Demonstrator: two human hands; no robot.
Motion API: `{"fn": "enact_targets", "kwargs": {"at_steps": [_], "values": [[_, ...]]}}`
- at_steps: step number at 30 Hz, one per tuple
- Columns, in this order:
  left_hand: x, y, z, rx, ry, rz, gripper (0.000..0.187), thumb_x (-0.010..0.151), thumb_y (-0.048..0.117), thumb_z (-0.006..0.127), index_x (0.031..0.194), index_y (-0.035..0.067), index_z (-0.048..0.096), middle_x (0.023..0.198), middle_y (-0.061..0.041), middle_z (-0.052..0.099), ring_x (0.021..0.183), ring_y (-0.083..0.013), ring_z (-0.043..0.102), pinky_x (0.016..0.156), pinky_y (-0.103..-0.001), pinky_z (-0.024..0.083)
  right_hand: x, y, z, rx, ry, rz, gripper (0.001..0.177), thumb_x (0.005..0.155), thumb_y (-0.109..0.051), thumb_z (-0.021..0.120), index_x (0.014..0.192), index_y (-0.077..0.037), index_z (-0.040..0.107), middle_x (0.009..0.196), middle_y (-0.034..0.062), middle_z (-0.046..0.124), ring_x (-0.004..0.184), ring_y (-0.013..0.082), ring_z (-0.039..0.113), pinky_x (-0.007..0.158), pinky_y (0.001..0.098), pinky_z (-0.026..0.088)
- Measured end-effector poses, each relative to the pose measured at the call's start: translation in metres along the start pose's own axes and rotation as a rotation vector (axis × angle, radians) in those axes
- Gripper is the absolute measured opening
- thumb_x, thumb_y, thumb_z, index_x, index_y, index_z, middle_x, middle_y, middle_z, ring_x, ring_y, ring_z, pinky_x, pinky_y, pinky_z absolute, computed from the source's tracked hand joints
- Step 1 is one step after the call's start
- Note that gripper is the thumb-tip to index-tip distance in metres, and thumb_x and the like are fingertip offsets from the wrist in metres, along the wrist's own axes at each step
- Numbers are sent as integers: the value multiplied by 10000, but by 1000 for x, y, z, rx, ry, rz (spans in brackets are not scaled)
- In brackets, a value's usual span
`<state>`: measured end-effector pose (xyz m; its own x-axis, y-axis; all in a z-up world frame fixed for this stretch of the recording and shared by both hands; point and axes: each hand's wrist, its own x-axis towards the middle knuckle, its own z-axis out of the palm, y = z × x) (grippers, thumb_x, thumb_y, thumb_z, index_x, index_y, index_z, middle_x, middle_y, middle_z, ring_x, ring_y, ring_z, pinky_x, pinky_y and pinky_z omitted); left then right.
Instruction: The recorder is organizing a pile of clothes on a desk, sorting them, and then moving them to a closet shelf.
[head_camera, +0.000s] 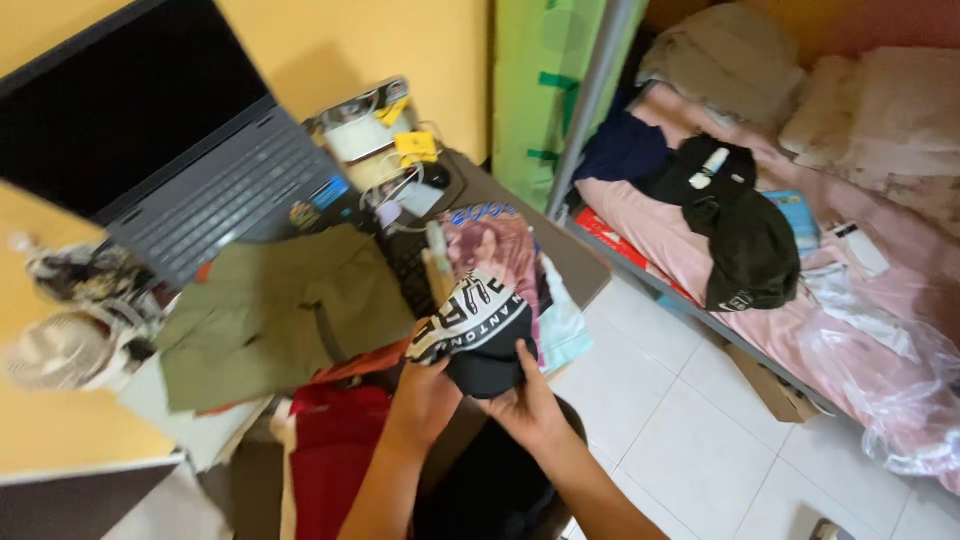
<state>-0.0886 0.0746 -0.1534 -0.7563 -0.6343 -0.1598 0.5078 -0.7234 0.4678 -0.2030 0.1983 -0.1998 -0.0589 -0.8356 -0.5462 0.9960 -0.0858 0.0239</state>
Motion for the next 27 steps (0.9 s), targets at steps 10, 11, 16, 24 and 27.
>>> {"fn": "enact_targets", "kwargs": {"at_steps": [10, 11, 16, 24, 27], "values": [[-81, 131, -41, 821, 186, -214, 426, 864, 335, 668, 1258, 175, 637, 1158, -60, 697, 1053, -222, 648, 887, -368, 529, 5, 67, 56, -731, -66, -397, 543, 894, 23, 654, 1394, -117, 495, 1226, 84, 655, 1057, 227, 685, 882, 386, 599], [-91, 136, -48, 1186, 96, -120, 459, 813, 278, 815, 1197, 67, 678, 1032, -108, 725, 945, -206, 663, 816, -338, 551, 6, 77, 63, -850, -51, -430, 653, 873, 73, 661, 1444, -165, 455, 1231, 78, 630, 1062, 208, 665, 874, 369, 585], [-144, 147, -71, 1416, 282, 244, 315, 854, 254, 813, 1051, 18, 745, 933, -61, 709, 827, -134, 649, 692, -305, 535, 37, 109, 64, -1015, -242, -400, 841, 865, 141, 624, 1585, -215, 372, 1344, 55, 616, 1166, 184, 616, 967, 320, 525], [-200, 131, -83, 860, 568, 257, 323, 855, 253, 774, 1093, 40, 725, 906, -58, 732, 787, -105, 639, 708, -257, 525, 34, 123, 93, -923, -166, -210, 897, 819, 75, 588, 1600, -276, 322, 1231, 91, 619, 1031, 248, 629, 833, 378, 582], [-212, 97, -157, 634, 802, 140, 326, 819, 243, 768, 1100, 119, 659, 892, -26, 760, 777, -121, 686, 696, -276, 544, 50, 127, 39, -1039, 37, -421, 802, 899, -62, 645, 1581, -281, 284, 1373, 81, 572, 1139, 200, 630, 853, 333, 564]]}}
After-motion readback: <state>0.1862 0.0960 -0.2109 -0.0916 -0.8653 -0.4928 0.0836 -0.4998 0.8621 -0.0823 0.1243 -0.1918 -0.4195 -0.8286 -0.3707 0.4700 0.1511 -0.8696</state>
